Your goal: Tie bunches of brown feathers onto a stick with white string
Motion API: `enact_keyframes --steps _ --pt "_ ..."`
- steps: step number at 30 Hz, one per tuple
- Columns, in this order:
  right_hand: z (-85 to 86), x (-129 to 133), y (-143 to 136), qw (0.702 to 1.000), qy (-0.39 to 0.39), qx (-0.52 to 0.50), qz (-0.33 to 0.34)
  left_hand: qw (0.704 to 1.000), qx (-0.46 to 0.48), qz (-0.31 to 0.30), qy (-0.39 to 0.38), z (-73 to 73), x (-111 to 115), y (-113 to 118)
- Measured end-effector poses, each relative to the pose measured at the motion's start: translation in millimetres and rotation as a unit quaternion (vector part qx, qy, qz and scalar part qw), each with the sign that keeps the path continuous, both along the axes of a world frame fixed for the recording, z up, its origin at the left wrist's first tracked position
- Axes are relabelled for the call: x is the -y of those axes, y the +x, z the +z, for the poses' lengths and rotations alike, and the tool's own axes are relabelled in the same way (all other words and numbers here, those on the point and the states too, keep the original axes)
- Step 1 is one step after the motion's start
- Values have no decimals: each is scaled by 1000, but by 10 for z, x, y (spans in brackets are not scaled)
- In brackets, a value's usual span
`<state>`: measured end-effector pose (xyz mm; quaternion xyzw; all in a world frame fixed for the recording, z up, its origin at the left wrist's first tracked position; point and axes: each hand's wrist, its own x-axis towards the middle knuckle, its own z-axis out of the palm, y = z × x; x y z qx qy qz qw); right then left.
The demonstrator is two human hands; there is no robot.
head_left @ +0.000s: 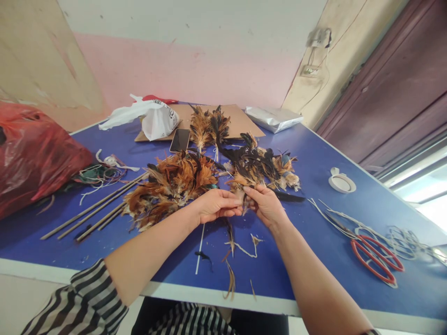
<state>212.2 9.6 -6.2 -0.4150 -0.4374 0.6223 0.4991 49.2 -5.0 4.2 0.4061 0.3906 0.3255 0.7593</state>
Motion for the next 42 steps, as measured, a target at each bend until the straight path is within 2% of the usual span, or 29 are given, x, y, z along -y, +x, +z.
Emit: enact_keyframes --steps 4,7,10,13,15,23,34,42 --pt "12 -15 15 999 -21 -36 -8 997 -53 -6 54 14 25 -9" --pt "27 -70 93 994 -41 -88 -52 996 -74 -12 55 7 14 -27" --pt "37 -132 194 988 -47 -113 -94 998 -52 34 30 -9 -32 -57" --pt "53 -142 232 989 -35 -100 -102 995 -11 96 5 -15 -70 -79" --pt "67 -114 203 992 -16 -73 -100 994 -4 109 3 -13 -66 -73" --pt "45 -20 42 997 31 7 -75 997 -25 66 18 -29 46 55" --pt "13 6 -18 992 71 62 -79 997 -50 60 25 -32 69 77" --pt "21 33 -45 990 84 85 -79 997 -62 14 35 -11 105 93"
